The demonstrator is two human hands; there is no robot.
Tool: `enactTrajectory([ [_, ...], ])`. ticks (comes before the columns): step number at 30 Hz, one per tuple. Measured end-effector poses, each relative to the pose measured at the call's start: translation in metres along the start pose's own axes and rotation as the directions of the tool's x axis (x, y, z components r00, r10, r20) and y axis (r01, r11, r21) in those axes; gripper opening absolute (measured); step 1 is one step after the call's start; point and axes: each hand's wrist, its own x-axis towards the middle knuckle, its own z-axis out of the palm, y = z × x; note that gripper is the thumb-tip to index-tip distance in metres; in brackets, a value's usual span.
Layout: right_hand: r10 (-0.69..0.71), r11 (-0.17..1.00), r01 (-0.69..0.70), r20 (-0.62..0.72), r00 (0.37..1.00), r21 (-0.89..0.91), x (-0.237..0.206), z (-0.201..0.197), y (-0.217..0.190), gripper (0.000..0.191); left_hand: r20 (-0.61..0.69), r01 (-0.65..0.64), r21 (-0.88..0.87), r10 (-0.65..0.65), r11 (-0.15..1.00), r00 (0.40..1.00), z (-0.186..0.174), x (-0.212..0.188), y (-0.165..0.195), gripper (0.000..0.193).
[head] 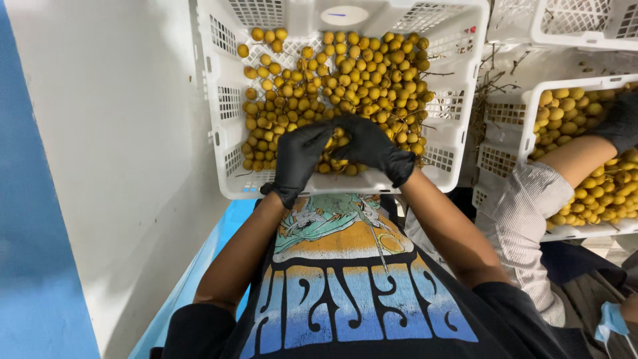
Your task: The person removes olives from their stems by hand and places the loose olives into a white crate. A second person works alongside, also handling olives and moving crates.
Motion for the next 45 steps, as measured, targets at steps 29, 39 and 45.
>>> enactTrajectory([
  [29, -0.128, 0.896, 0.184, -0.163, 0.978, 0.404, -0.024, -0.032, -0.059, 0.054, -0.015, -0.312, 0.270, 0.328, 0.911, 0.944, -0.007, 0.015, 0.065, 0.032],
  [39, -0.110, 0.896, 0.230, -0.311, 0.944, 0.381, -0.029, -0.019, -0.065, 0.045, 0.119, -0.244, 0.174, 0.226, 0.954, 0.967, -0.001, 0.028, 0.048, 0.022],
  [45, -0.199, 0.899, 0.325, -0.385, 0.901, 0.294, -0.026, -0.010, -0.046, 0.036, 0.239, 0.123, -0.218, -0.069, 0.968, 0.968, -0.001, 0.025, 0.045, 0.015],
])
